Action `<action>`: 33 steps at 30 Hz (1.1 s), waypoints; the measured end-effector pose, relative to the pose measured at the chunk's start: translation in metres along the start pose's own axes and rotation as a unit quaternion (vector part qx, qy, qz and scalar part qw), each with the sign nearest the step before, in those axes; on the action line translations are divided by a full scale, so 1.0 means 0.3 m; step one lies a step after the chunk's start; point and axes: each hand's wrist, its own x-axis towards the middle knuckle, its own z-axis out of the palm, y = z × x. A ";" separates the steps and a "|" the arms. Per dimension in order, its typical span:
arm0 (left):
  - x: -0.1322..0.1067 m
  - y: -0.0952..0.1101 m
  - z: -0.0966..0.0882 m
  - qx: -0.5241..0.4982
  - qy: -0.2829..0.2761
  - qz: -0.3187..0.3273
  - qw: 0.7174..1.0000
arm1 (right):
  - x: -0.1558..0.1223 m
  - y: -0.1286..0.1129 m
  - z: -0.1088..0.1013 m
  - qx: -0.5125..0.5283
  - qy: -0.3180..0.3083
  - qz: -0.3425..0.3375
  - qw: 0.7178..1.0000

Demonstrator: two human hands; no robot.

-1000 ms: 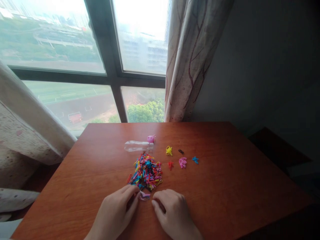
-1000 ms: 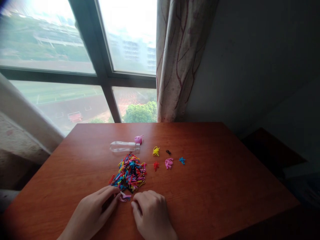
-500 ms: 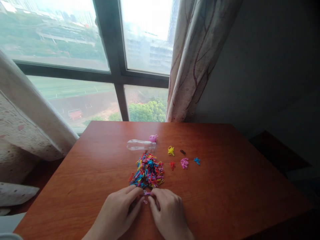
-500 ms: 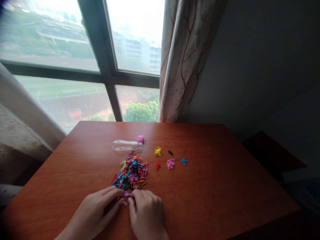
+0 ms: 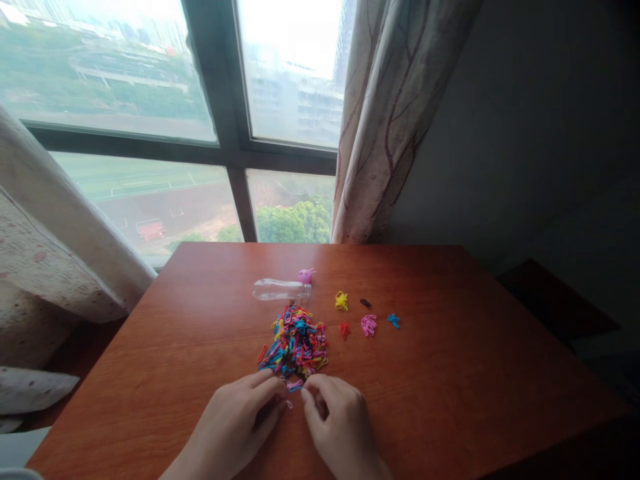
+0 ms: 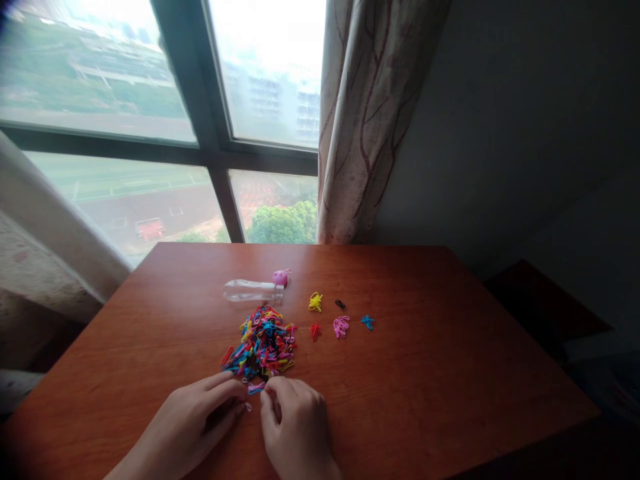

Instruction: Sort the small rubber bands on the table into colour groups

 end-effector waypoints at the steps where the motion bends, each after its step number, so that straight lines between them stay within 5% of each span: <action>1: 0.001 0.000 0.004 0.003 0.001 -0.003 1.000 | 0.001 0.001 -0.002 0.011 0.002 0.004 1.000; 11: 0.015 0.019 0.048 0.014 0.030 -0.015 0.999 | 0.011 0.022 -0.048 0.102 0.025 0.063 0.993; 22: 0.009 0.014 0.044 0.041 0.059 0.019 0.997 | 0.123 0.406 -0.343 -0.144 0.161 0.135 0.967; 26: 0.012 0.017 0.041 0.041 0.062 0.023 0.997 | 0.131 0.479 -0.362 -0.174 0.153 0.158 0.960; 33: 0.009 0.014 0.040 0.044 0.065 0.027 0.997 | 0.128 0.480 -0.352 -0.196 0.143 0.181 0.953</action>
